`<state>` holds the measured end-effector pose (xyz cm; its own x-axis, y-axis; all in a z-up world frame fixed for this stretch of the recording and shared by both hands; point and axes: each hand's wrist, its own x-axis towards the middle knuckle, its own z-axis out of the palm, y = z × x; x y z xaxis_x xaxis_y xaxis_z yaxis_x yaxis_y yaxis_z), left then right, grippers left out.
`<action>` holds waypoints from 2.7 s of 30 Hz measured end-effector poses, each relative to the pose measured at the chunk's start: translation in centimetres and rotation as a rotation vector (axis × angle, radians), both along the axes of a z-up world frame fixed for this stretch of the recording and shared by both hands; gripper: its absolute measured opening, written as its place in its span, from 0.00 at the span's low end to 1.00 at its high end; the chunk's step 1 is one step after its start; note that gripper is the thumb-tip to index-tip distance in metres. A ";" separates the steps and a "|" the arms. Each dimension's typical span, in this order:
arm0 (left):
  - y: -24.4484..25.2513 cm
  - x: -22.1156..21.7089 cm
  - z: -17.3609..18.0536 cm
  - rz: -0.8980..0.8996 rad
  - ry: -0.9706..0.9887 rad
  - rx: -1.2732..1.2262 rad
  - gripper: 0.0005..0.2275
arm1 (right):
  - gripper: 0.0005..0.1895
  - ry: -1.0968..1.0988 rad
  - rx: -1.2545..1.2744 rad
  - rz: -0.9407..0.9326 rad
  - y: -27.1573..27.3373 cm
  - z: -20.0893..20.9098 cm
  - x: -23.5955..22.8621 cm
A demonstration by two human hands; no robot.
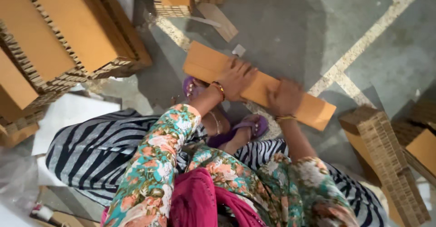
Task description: The person sits on the floor and folds a flat orange cardboard piece into a box shape. They press the flaps and edges to secure the folds, then place the assembled box on the floor and pick up another piece to repeat the process.
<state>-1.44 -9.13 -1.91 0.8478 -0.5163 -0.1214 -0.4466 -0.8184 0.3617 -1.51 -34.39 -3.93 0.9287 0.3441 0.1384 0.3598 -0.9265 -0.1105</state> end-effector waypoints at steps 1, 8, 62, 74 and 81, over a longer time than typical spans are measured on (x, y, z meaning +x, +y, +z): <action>0.1 -0.1 0.0 -0.004 0.015 -0.004 0.51 | 0.27 -0.035 0.037 0.028 2.2 -0.3 -0.1; -0.9 1.0 -2.6 -0.010 0.047 0.070 0.42 | 0.26 0.090 0.093 -0.111 7.8 -0.2 1.0; 13.1 0.7 2.0 -0.072 -0.067 0.073 0.50 | 0.58 0.321 0.026 0.307 -10.5 6.5 -0.1; -1.1 -1.0 -0.4 0.078 -0.043 0.001 0.51 | 0.35 0.124 -0.014 0.064 4.6 2.3 -1.0; -2.3 0.0 -0.6 0.041 0.023 -0.018 0.43 | 0.23 0.148 0.120 -0.047 6.3 2.3 0.6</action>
